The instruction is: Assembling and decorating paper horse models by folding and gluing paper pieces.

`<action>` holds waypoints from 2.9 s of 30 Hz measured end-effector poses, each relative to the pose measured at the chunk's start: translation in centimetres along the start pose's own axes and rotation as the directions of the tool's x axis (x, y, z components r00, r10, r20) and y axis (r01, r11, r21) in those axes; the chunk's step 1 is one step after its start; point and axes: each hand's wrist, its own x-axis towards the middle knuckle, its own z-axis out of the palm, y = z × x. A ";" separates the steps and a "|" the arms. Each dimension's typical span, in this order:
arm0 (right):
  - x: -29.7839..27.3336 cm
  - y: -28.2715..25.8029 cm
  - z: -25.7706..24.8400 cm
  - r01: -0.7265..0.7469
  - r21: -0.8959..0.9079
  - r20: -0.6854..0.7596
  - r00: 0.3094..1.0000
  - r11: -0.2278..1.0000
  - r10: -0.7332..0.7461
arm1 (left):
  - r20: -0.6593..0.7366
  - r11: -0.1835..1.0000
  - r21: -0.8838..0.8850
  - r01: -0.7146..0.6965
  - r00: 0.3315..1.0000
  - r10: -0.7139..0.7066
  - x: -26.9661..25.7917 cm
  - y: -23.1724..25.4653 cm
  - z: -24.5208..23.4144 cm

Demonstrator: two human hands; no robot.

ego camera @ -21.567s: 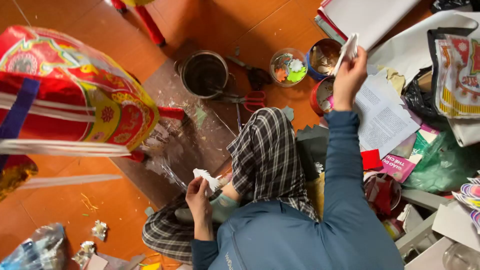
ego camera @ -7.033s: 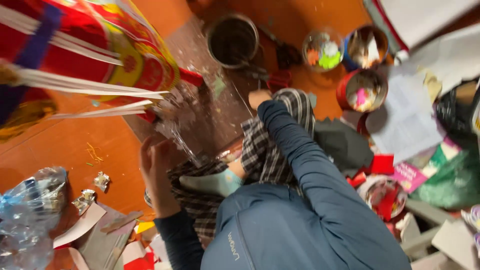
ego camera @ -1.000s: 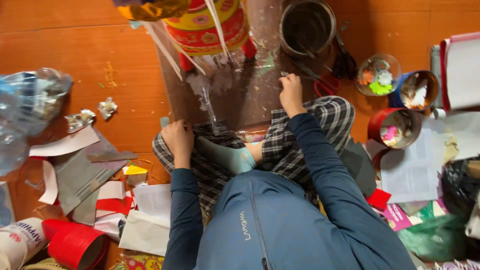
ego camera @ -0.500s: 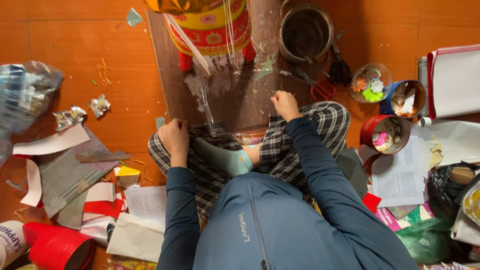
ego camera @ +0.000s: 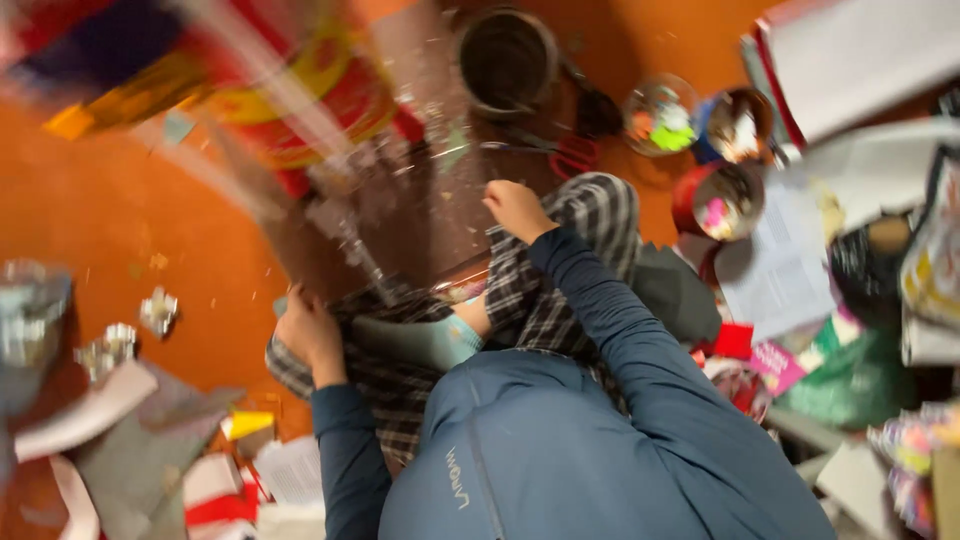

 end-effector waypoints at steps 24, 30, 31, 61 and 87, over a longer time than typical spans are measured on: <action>-53.9 25.5 -13.6 -0.836 0.163 -0.440 0.414 0.523 0.797 | 0.808 0.975 0.164 -0.151 0.587 -0.045 9.7 -4.0 1.2; -56.7 31.4 -5.4 -0.923 0.187 -0.346 0.258 0.336 0.902 | 0.767 0.985 0.146 -0.094 0.640 -0.052 8.9 -2.7 -0.3; -56.9 32.2 -4.1 -0.937 0.164 -0.338 0.241 0.309 0.910 | 0.764 0.987 0.134 -0.084 0.643 -0.049 8.8 -2.3 -0.7; -53.0 26.6 -4.6 -0.680 0.278 -0.629 0.404 0.678 0.664 | 0.762 0.974 0.218 -0.066 0.635 -0.128 8.3 -1.9 -1.2; -46.8 19.4 -16.0 -0.197 0.863 -0.407 0.278 0.466 0.870 | 0.761 0.981 0.170 -0.098 0.645 -0.068 8.0 -2.4 0.0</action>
